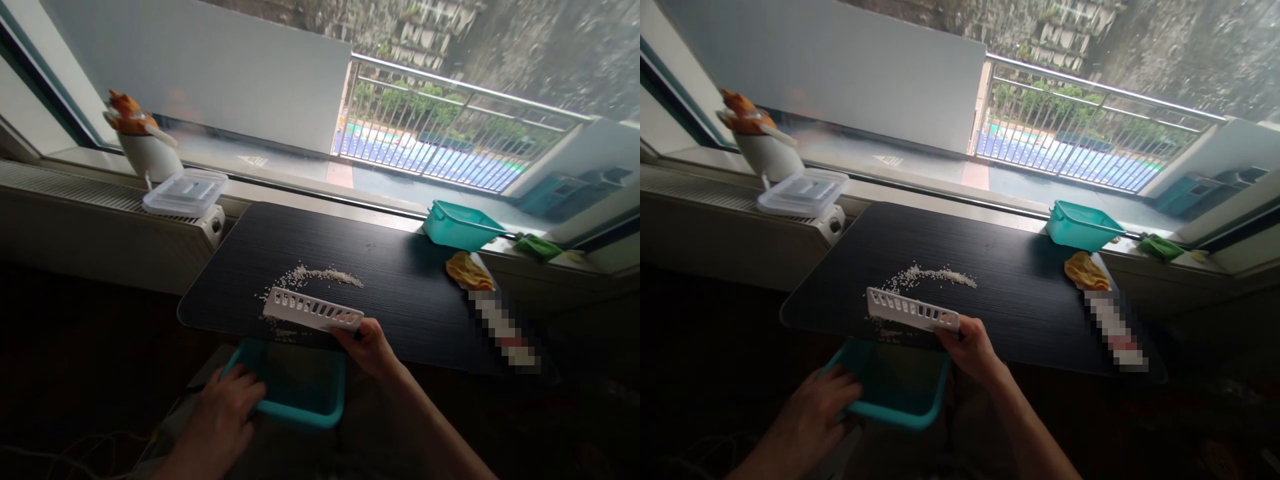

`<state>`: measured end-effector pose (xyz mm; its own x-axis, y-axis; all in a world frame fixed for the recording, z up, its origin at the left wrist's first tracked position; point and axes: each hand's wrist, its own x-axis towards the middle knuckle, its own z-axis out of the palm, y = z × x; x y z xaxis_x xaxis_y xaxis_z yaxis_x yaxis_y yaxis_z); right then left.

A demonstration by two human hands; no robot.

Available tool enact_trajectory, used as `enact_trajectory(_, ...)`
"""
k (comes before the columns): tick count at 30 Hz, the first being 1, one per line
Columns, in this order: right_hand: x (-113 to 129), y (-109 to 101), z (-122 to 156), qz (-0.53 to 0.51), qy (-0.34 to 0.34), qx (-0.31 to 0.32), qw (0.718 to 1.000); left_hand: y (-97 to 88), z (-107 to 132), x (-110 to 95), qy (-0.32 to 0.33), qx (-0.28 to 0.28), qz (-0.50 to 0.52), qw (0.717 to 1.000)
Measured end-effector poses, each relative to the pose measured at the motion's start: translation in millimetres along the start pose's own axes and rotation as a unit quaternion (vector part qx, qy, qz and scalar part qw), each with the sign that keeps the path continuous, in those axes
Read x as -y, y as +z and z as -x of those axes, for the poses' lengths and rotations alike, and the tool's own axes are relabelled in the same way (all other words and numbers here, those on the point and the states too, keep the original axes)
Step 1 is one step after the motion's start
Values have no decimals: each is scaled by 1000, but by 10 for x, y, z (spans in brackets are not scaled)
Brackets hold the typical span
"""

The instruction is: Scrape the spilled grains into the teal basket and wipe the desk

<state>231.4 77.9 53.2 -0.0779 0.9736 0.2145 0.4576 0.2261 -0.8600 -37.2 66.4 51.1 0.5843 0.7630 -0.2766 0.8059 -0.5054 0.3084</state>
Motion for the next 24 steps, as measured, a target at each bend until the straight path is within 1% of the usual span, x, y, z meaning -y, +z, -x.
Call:
enact_trajectory(3,-7,-18,-16,-23,22,-1,1000,-23,23,-58,-15,3,-7,1000)
enact_trajectory(6,-13,-50,-54,-24,36,3,999,11,9,-165,-34,6,-11,999)
enact_trajectory(10,-22,-99,-104,-6,28,44,999,32,-22,-319,-59,-2,-6,998)
enact_trajectory(12,-36,-122,-108,3,16,54,998,18,-9,-365,-67,-8,-7,998)
enact_trajectory(15,-63,-148,-92,11,2,59,998,-11,61,-382,-76,-22,-4,997)
enact_trajectory(19,-65,-127,-61,-13,-15,55,998,-48,172,-350,-85,-42,-5,995)
enact_trajectory(24,3,-64,3,-9,-19,70,997,-90,195,-313,-84,-33,-3,996)
